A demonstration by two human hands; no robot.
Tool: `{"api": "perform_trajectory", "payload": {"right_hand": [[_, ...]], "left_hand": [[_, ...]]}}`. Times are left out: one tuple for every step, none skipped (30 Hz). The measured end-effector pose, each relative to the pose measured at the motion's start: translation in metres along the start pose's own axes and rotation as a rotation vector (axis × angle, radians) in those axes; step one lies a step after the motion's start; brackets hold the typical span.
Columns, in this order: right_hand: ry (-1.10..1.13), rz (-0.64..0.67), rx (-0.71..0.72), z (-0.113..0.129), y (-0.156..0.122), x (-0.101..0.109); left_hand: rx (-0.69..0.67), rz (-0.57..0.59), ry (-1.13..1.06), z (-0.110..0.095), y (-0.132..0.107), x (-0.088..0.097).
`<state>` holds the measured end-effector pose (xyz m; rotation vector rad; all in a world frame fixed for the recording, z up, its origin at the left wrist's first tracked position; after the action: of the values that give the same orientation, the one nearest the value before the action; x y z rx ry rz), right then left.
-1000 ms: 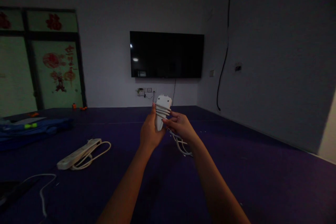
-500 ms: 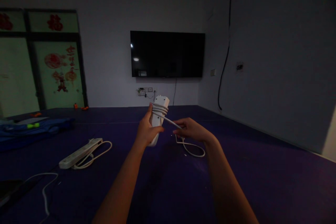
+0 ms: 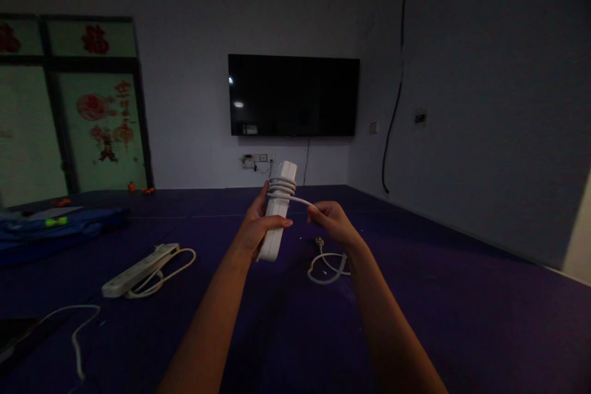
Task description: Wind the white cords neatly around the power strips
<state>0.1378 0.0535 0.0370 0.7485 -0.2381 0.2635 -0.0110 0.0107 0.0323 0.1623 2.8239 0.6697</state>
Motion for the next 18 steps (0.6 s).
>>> {"api": "perform_trajectory", "payload": {"right_hand": [[0.019,-0.059,0.002,-0.001,0.001,0.002],[0.034,-0.118,0.001,-0.003,0.002,0.005],[0.042,-0.167,0.0,-0.005,0.002,0.007],[0.043,-0.199,-0.001,-0.006,0.003,0.008],[0.037,-0.213,0.0,-0.007,0.003,0.008],[0.03,-0.211,0.003,-0.008,0.004,0.007],[0.023,-0.193,0.007,-0.008,0.004,0.005],[0.02,-0.17,0.013,-0.007,0.005,0.002],[0.024,-0.145,0.018,-0.007,0.005,0.0],[0.033,-0.122,0.023,-0.006,0.005,-0.003],[0.047,-0.102,0.028,-0.005,0.005,-0.006],[0.064,-0.088,0.033,-0.003,0.004,-0.008],[0.083,-0.083,0.039,-0.002,0.004,-0.01],[0.106,-0.082,0.044,0.0,0.004,-0.011],[0.13,-0.085,0.049,0.002,0.004,-0.012],[0.156,-0.089,0.053,0.003,0.004,-0.012],[0.183,-0.094,0.054,0.004,0.004,-0.013],[0.214,-0.094,0.049,0.004,0.004,-0.014]], "left_hand": [[0.004,0.005,0.001,0.0,-0.001,-0.001],[0.008,0.003,0.005,0.0,-0.001,-0.002],[0.012,-0.002,0.01,0.001,-0.001,-0.002],[0.013,-0.007,0.016,0.001,-0.001,-0.002],[0.009,-0.014,0.018,0.002,0.0,-0.002],[0.001,-0.021,0.015,0.002,0.0,-0.001],[-0.007,-0.025,0.006,0.001,0.0,-0.001],[-0.012,-0.024,-0.008,0.001,0.0,-0.001],[-0.017,-0.017,-0.026,0.001,0.0,-0.002],[-0.021,-0.003,-0.048,0.001,0.0,-0.004],[-0.022,0.019,-0.071,0.001,-0.001,-0.006],[-0.019,0.047,-0.096,0.001,-0.002,-0.01],[-0.011,0.079,-0.122,0.002,-0.003,-0.013],[0.002,0.111,-0.149,0.003,-0.005,-0.017],[0.016,0.144,-0.176,0.004,-0.007,-0.02],[0.028,0.176,-0.203,0.005,-0.008,-0.023],[0.035,0.206,-0.231,0.006,-0.009,-0.025],[0.04,0.237,-0.258,0.007,-0.011,-0.027]]}}
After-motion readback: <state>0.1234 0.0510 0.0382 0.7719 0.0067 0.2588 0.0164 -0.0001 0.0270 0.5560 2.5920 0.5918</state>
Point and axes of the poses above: each hand's wrist, its own y-axis towards the middle knuckle, its own x-axis out of the back of the hand, z = x × y, the point moved 7 cm from there along y, towards the middle knuckle, and after that the axes turned 1 degree about -x, right-handed, at the moved point
